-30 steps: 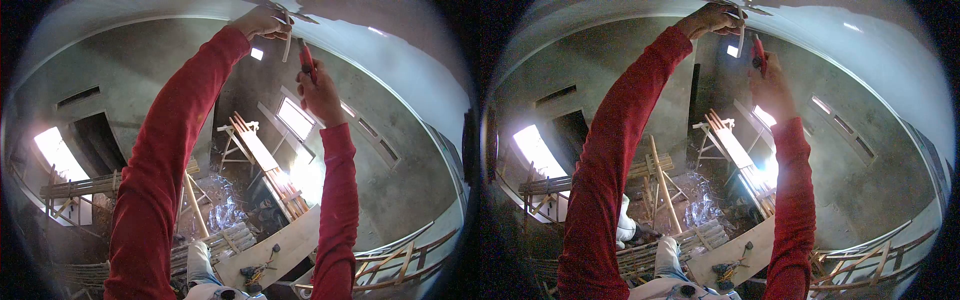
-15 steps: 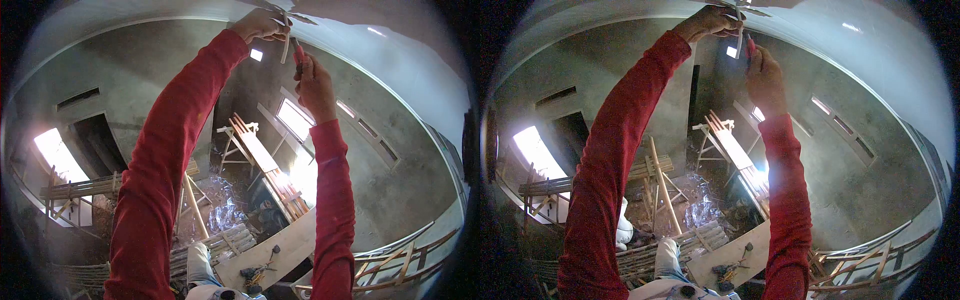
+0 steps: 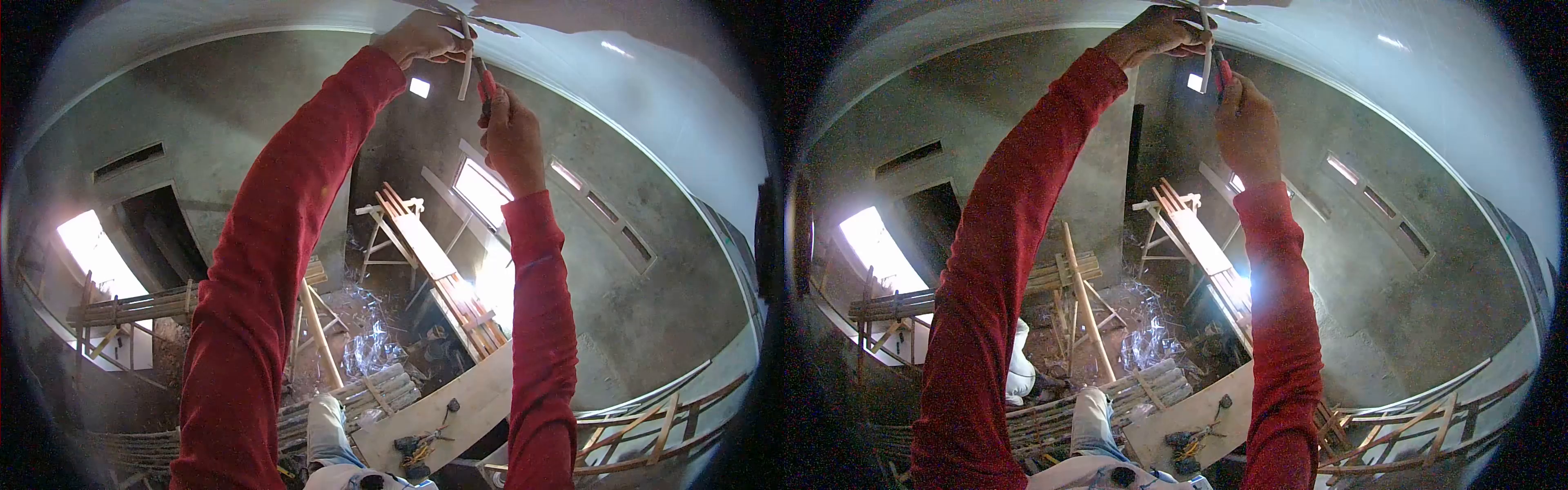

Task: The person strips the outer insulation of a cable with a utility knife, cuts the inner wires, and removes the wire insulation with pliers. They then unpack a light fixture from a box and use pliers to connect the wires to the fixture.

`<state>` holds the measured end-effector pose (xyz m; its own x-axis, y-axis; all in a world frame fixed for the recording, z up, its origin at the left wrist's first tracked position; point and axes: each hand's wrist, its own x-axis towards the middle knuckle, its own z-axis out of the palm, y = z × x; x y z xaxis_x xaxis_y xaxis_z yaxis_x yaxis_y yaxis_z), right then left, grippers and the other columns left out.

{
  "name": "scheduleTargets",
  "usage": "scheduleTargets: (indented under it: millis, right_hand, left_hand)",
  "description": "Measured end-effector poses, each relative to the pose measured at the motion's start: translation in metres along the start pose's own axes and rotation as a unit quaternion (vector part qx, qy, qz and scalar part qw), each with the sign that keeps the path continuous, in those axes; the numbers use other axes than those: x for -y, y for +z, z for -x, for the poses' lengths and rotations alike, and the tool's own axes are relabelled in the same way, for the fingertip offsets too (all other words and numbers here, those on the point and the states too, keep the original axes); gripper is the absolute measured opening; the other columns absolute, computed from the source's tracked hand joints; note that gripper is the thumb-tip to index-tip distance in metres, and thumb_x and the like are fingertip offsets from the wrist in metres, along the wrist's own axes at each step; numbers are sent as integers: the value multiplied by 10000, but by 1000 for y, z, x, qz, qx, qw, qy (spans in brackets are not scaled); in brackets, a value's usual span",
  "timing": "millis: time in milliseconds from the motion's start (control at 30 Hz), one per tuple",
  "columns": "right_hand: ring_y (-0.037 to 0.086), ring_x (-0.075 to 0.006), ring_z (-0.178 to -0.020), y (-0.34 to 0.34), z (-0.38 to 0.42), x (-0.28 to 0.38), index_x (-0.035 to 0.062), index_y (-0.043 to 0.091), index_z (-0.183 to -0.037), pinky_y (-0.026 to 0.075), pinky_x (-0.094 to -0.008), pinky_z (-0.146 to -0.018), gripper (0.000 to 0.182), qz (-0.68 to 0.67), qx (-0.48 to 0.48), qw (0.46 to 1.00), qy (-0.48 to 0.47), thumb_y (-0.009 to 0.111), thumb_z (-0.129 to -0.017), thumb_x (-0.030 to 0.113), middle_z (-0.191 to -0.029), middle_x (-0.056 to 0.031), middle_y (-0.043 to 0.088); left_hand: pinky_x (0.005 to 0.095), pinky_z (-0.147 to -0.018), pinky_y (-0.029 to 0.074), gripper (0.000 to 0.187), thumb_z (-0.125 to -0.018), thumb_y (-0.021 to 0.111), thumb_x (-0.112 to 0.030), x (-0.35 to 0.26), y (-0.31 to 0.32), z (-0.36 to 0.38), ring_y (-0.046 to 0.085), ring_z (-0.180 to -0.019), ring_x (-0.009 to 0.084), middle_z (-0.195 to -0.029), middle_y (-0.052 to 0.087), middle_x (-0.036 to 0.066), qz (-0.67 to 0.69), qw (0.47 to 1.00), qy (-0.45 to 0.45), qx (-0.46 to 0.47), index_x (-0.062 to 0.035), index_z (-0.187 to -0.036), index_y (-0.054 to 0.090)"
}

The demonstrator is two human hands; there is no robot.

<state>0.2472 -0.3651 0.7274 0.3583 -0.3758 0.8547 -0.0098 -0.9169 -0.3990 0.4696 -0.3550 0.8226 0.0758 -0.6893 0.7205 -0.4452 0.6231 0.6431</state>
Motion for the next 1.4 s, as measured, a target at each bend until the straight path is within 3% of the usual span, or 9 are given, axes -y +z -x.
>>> scheduleTargets:
  millis: [100, 200, 300, 667, 1067, 1133, 1233, 1333, 1400]
  right_hand:
    - [644, -469, -837, 0, 0, 5, 30, 658, -1106, 497, -498, -735, 360, 7, -12, 999, 28, 390, -1053, 265, -883, -274, 658]
    - [552, -137, -503, 5, -2, -6, 40, 598, -973, 460, -309, -439, 334, 38, -14, 999, -20, 396, -1058, 292, -709, -49, 577]
    - [607, -253, -563, 9, -3, -10, 19, 579, -918, 496, -377, -537, 298, 171, -96, 963, -185, 404, -1038, 228, -695, -115, 604]
    - [647, -486, -863, 12, 15, 19, 45, 647, -1058, 500, -563, -756, 376, 128, -56, 990, -12, 361, -1057, 288, -928, -272, 676]
    - [649, -488, -850, 17, 24, 20, 52, 655, -1098, 500, -566, -745, 360, 119, -79, 990, 2, 372, -1054, 270, -906, -273, 678]
    - [647, -490, -844, 16, 26, 22, 49, 654, -1109, 500, -565, -738, 359, 110, -75, 991, 6, 373, -1054, 265, -905, -274, 677]
    - [644, -493, -842, 16, 29, 24, 40, 649, -1124, 499, -562, -732, 355, 94, -71, 993, 14, 378, -1055, 258, -903, -282, 671]
    - [642, -469, -794, 19, 34, 24, 20, 642, -1077, 489, -531, -706, 362, 81, -80, 993, 14, 381, -1057, 270, -841, -267, 649]
    - [642, -444, -741, 19, 36, 25, 7, 639, -1027, 479, -504, -681, 381, 76, -87, 993, 8, 381, -1059, 285, -779, -246, 633]
  left_hand:
    - [365, -818, 622, 156, -892, 690, 30, 0, 1, -1, 707, -899, 232, -991, 713, 127, -20, 1000, 5, -3, 8, -1046, 691]
    - [373, -793, 630, 171, -895, 697, 11, -6, 5, 2, 711, -900, 239, -992, 714, 134, 17, 999, -26, -10, 10, -1065, 682]
    - [369, -765, 634, 184, -900, 700, -10, -18, 10, 12, 715, -891, 242, -988, 715, 135, 29, 998, -52, -35, 5, -1082, 676]
    - [316, -692, 614, 169, -898, 714, -48, -10, 8, 9, 711, -811, 203, -948, 724, 120, -20, 999, -20, -23, -14, -1061, 690]
    - [318, -752, 605, 161, -901, 732, -99, -6, 7, 12, 699, -868, 182, -958, 724, 90, -71, 996, 3, -49, -35, -1046, 708]
    - [317, -752, 603, 144, -897, 741, -127, 4, 3, 8, 697, -852, 175, -951, 720, 82, -239, 955, 166, -56, -53, -1019, 717]
    - [311, -734, 600, 136, -893, 750, -150, 4, -2, 6, 694, -830, 164, -950, 716, 79, -289, 941, 170, -36, -69, -1000, 727]
    - [327, -722, 615, 133, -906, 719, -127, -4, 5, 20, 702, -797, 175, -952, 712, 96, 70, 997, -16, 9, -70, -1026, 715]
    - [343, -723, 627, 142, -906, 702, -101, -22, 17, 29, 709, -792, 191, -951, 708, 108, -50, 998, -8, -40, -58, -1042, 699]
